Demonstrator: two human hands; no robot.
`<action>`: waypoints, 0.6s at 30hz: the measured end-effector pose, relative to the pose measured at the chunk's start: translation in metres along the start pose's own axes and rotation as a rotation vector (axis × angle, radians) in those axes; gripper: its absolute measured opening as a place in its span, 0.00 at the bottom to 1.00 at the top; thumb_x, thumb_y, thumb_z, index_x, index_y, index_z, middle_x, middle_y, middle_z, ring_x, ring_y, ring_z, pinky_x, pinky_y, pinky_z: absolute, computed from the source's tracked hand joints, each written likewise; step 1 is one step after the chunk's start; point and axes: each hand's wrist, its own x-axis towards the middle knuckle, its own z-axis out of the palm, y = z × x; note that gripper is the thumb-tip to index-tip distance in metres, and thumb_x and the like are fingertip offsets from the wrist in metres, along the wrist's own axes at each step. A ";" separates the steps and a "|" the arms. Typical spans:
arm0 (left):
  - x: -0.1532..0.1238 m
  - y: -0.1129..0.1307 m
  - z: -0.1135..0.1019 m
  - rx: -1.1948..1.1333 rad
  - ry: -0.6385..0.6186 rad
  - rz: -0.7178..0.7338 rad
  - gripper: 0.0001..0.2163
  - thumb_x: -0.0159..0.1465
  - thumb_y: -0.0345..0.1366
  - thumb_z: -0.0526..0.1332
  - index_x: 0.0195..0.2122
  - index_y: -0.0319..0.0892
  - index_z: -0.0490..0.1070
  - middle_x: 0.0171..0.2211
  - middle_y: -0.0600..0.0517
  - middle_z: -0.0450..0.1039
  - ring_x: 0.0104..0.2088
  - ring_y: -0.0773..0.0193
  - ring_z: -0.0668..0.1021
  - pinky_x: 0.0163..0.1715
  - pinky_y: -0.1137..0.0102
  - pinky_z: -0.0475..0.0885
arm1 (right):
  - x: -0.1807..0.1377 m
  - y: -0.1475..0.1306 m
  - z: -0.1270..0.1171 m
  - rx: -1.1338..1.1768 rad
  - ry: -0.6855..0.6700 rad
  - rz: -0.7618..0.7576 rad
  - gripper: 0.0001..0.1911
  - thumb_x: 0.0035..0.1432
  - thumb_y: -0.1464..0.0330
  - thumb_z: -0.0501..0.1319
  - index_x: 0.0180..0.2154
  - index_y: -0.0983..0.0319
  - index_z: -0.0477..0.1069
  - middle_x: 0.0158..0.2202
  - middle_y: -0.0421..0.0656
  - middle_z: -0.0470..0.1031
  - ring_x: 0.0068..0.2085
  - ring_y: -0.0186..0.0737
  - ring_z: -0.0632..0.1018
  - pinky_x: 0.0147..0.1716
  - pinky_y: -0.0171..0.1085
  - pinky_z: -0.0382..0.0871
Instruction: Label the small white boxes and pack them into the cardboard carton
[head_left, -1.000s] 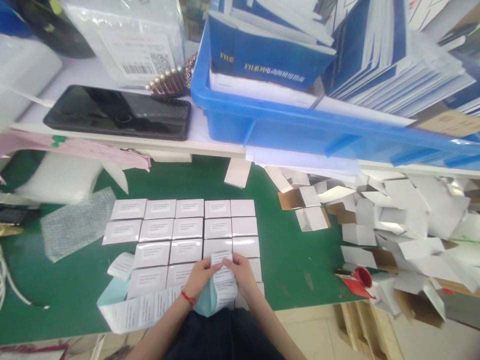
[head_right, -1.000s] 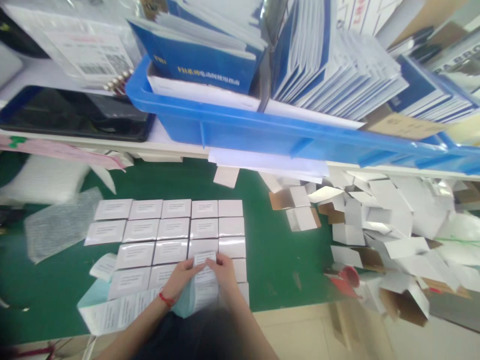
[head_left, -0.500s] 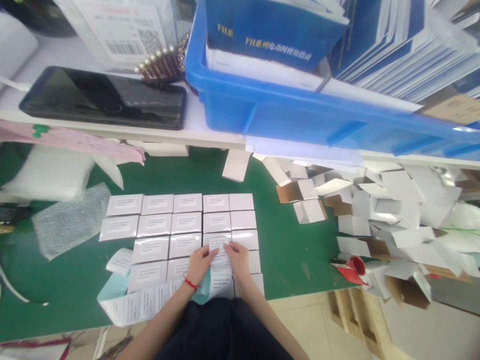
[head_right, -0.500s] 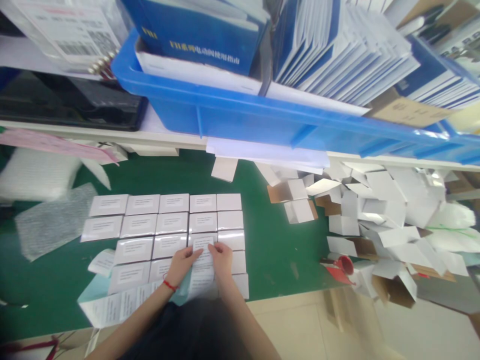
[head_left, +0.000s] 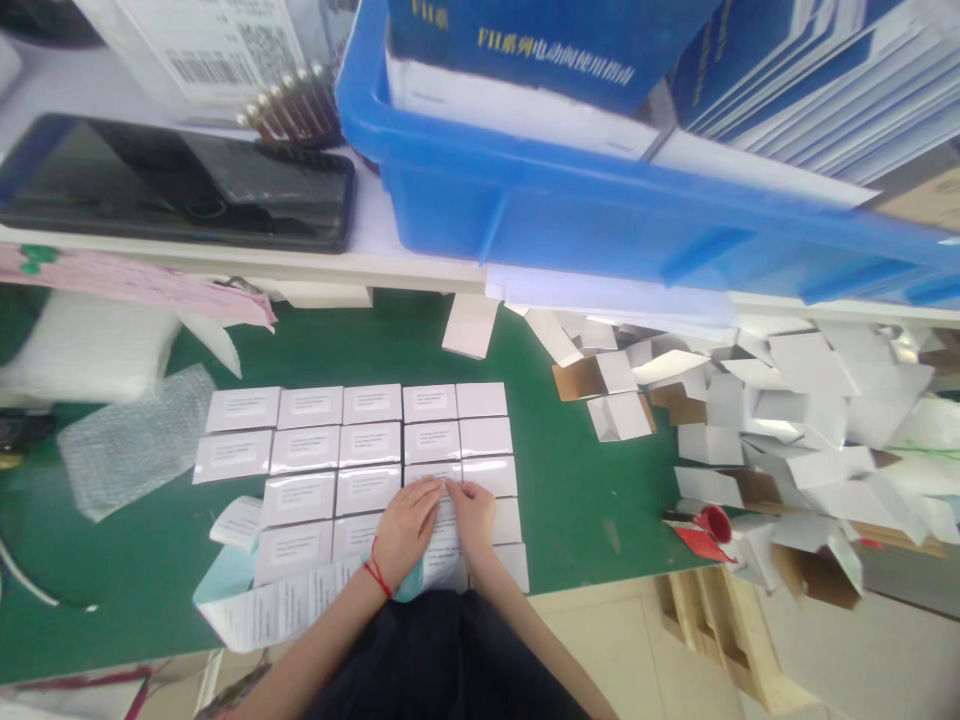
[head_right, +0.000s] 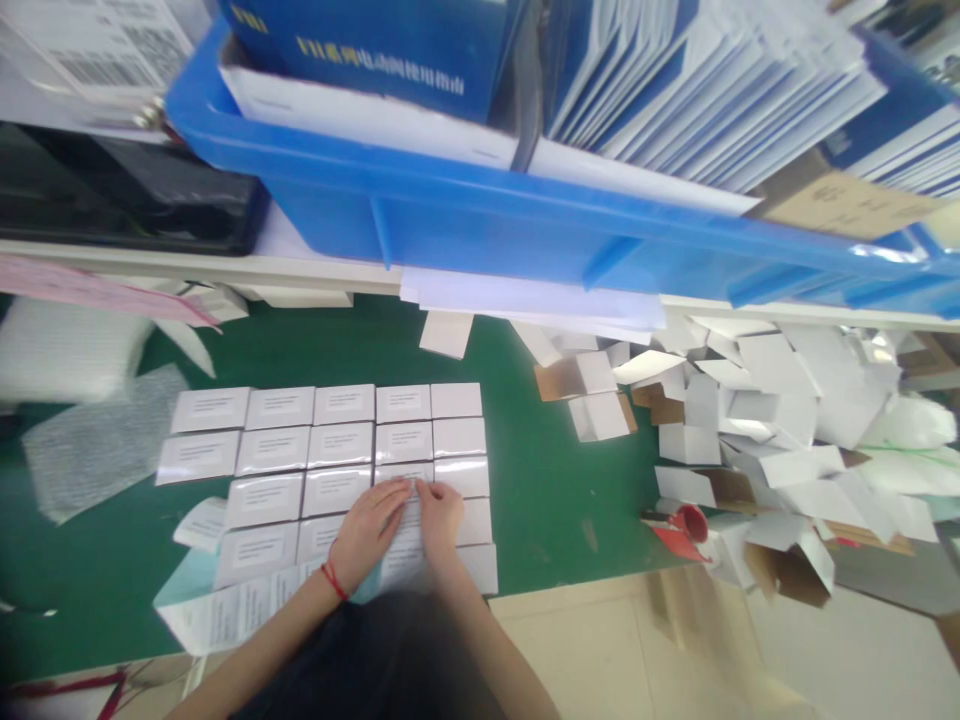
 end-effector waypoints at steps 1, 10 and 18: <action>0.000 -0.002 0.000 -0.004 -0.031 0.023 0.14 0.68 0.29 0.52 0.50 0.40 0.73 0.51 0.45 0.77 0.54 0.57 0.76 0.56 0.56 0.73 | 0.000 -0.001 0.000 -0.004 0.003 -0.001 0.18 0.53 0.56 0.61 0.23 0.64 0.76 0.24 0.46 0.79 0.26 0.41 0.74 0.28 0.36 0.64; 0.002 -0.013 -0.012 -0.052 -0.213 0.024 0.18 0.69 0.29 0.50 0.57 0.40 0.70 0.58 0.45 0.72 0.60 0.58 0.72 0.60 0.56 0.70 | -0.002 0.001 0.004 -0.055 0.030 -0.003 0.20 0.55 0.56 0.59 0.23 0.64 0.76 0.24 0.46 0.79 0.27 0.42 0.75 0.29 0.36 0.63; 0.000 -0.020 -0.007 -0.026 -0.261 0.037 0.20 0.68 0.26 0.49 0.58 0.39 0.68 0.59 0.44 0.71 0.62 0.59 0.70 0.61 0.56 0.69 | -0.002 0.002 0.004 -0.063 0.023 -0.007 0.19 0.54 0.57 0.59 0.23 0.64 0.76 0.24 0.45 0.79 0.27 0.41 0.74 0.28 0.36 0.63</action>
